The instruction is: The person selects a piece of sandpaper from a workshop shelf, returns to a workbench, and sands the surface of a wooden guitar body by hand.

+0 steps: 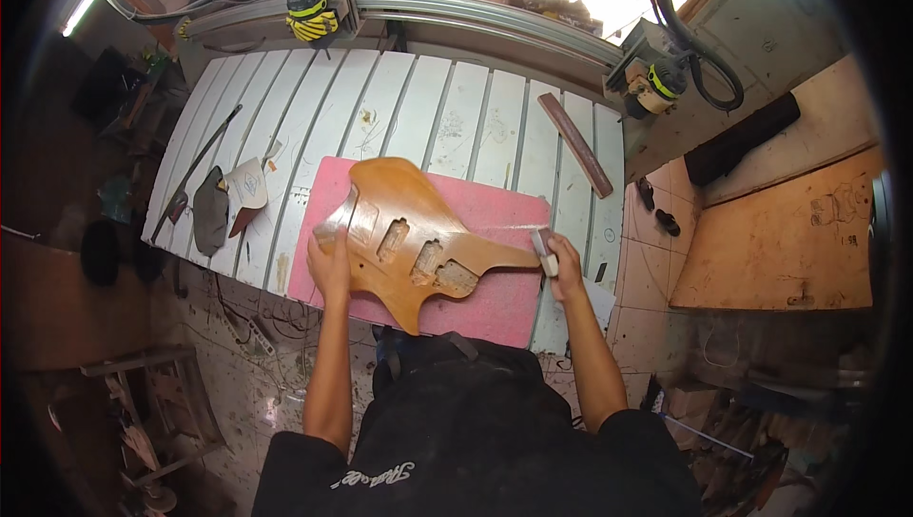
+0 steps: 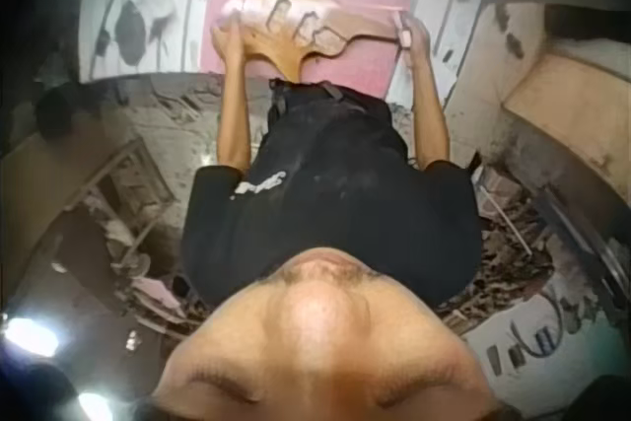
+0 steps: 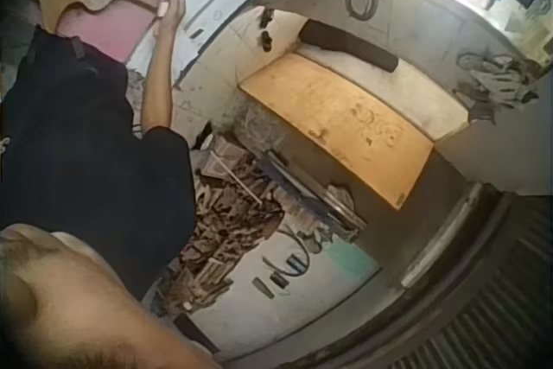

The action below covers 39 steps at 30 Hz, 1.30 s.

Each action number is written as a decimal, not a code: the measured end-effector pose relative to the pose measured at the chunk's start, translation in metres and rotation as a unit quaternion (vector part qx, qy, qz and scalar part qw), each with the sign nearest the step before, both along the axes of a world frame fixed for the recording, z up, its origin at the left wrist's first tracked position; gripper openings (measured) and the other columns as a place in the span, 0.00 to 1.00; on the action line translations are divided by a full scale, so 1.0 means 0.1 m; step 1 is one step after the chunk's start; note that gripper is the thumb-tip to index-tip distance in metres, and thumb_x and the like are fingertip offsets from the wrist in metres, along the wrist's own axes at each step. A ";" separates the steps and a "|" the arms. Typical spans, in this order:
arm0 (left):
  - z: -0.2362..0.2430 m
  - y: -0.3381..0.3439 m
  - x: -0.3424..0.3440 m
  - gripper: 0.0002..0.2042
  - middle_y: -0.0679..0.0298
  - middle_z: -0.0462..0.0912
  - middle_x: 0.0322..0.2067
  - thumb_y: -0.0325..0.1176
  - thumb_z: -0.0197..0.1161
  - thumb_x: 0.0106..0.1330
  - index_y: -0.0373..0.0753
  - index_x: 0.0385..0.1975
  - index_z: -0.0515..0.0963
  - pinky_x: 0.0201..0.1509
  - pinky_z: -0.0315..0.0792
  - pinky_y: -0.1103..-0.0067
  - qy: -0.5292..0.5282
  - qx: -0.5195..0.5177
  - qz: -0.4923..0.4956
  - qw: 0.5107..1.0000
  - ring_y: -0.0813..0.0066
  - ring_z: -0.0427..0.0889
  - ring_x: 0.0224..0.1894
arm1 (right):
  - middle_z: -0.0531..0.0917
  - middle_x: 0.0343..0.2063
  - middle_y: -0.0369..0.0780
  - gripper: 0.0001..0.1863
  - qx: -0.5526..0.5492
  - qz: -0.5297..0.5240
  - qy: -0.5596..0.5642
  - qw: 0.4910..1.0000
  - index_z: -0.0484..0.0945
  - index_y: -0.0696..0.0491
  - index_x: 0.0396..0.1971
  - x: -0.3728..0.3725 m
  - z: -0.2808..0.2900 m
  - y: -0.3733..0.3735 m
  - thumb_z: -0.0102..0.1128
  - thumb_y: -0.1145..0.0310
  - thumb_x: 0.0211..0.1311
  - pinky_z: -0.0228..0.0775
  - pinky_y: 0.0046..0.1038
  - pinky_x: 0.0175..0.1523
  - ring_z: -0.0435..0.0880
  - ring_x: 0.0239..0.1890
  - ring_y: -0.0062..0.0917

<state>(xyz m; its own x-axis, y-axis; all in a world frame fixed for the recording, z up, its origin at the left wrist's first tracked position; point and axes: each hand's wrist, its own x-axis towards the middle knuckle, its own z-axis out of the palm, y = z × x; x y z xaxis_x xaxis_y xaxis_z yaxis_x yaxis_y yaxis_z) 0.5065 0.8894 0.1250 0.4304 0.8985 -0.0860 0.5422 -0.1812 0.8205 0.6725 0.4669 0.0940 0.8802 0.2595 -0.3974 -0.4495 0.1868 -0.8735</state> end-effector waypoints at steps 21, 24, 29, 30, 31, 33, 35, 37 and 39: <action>-0.01 -0.02 1.15 0.42 0.49 0.81 0.50 0.65 0.68 0.56 0.40 0.66 0.75 0.60 0.67 0.57 0.184 0.272 -0.149 0.933 0.48 0.79 0.54 | 0.80 0.62 0.48 0.18 -0.362 0.237 -0.553 0.712 0.86 0.50 0.51 -1.06 0.61 1.36 0.66 0.75 0.60 0.67 0.50 0.67 0.78 0.62 0.46; -0.04 -0.01 1.16 0.42 0.49 0.81 0.48 0.64 0.69 0.55 0.40 0.65 0.75 0.58 0.67 0.57 0.174 0.283 -0.140 0.933 0.49 0.79 0.52 | 0.79 0.64 0.47 0.17 -0.416 0.237 -0.521 0.706 0.86 0.50 0.51 -0.67 0.78 1.75 0.64 0.75 0.62 0.65 0.53 0.69 0.77 0.65 0.47; -0.03 -0.01 1.15 0.40 0.49 0.81 0.46 0.63 0.68 0.57 0.39 0.62 0.76 0.56 0.67 0.56 0.158 0.301 -0.135 0.931 0.49 0.79 0.50 | 0.79 0.64 0.50 0.15 -0.429 0.208 -0.504 0.720 0.86 0.50 0.51 -0.88 0.78 1.77 0.62 0.75 0.65 0.62 0.56 0.72 0.76 0.67 0.51; -0.02 -0.01 1.16 0.40 0.49 0.81 0.46 0.63 0.68 0.57 0.39 0.62 0.76 0.56 0.67 0.56 0.156 0.296 -0.136 0.933 0.49 0.79 0.50 | 0.79 0.63 0.51 0.15 -0.436 0.274 -0.491 0.702 0.86 0.50 0.51 -0.99 0.74 1.72 0.61 0.75 0.66 0.62 0.56 0.72 0.76 0.67 0.52; -0.02 -0.02 1.16 0.39 0.49 0.81 0.46 0.63 0.68 0.57 0.38 0.62 0.76 0.56 0.67 0.57 0.155 0.301 -0.136 0.931 0.49 0.79 0.50 | 0.79 0.63 0.51 0.15 -0.423 0.251 -0.511 0.705 0.86 0.50 0.51 -1.02 0.67 1.71 0.61 0.75 0.66 0.62 0.56 0.72 0.76 0.67 0.52; -0.02 -0.02 1.16 0.39 0.49 0.81 0.46 0.62 0.68 0.57 0.38 0.61 0.77 0.56 0.67 0.57 0.159 0.307 -0.138 0.928 0.50 0.79 0.50 | 0.79 0.64 0.52 0.14 -0.398 0.223 -0.538 0.709 0.86 0.51 0.50 -1.07 0.56 1.70 0.61 0.76 0.66 0.62 0.58 0.72 0.75 0.68 0.51; -0.03 -0.02 1.16 0.39 0.50 0.81 0.44 0.62 0.67 0.57 0.37 0.61 0.75 0.59 0.64 0.59 0.169 0.311 -0.139 0.925 0.52 0.79 0.50 | 0.78 0.65 0.51 0.14 -0.419 0.215 -0.512 0.718 0.86 0.51 0.49 -1.01 0.49 1.74 0.62 0.76 0.65 0.62 0.60 0.72 0.74 0.70 0.51; -0.05 -0.01 1.16 0.39 0.50 0.81 0.44 0.62 0.67 0.58 0.37 0.61 0.75 0.59 0.64 0.59 0.163 0.314 -0.143 0.924 0.52 0.79 0.50 | 0.78 0.66 0.50 0.14 -0.432 0.214 -0.510 0.713 0.85 0.52 0.48 -0.97 0.47 1.74 0.64 0.77 0.62 0.62 0.62 0.72 0.72 0.72 0.49; -0.07 -0.01 1.15 0.38 0.50 0.81 0.43 0.62 0.66 0.58 0.37 0.61 0.75 0.59 0.64 0.59 0.149 0.318 -0.147 0.925 0.52 0.79 0.49 | 0.78 0.65 0.50 0.14 -0.424 0.227 -0.500 0.721 0.85 0.52 0.48 -1.02 0.48 1.65 0.64 0.77 0.62 0.61 0.62 0.72 0.73 0.71 0.50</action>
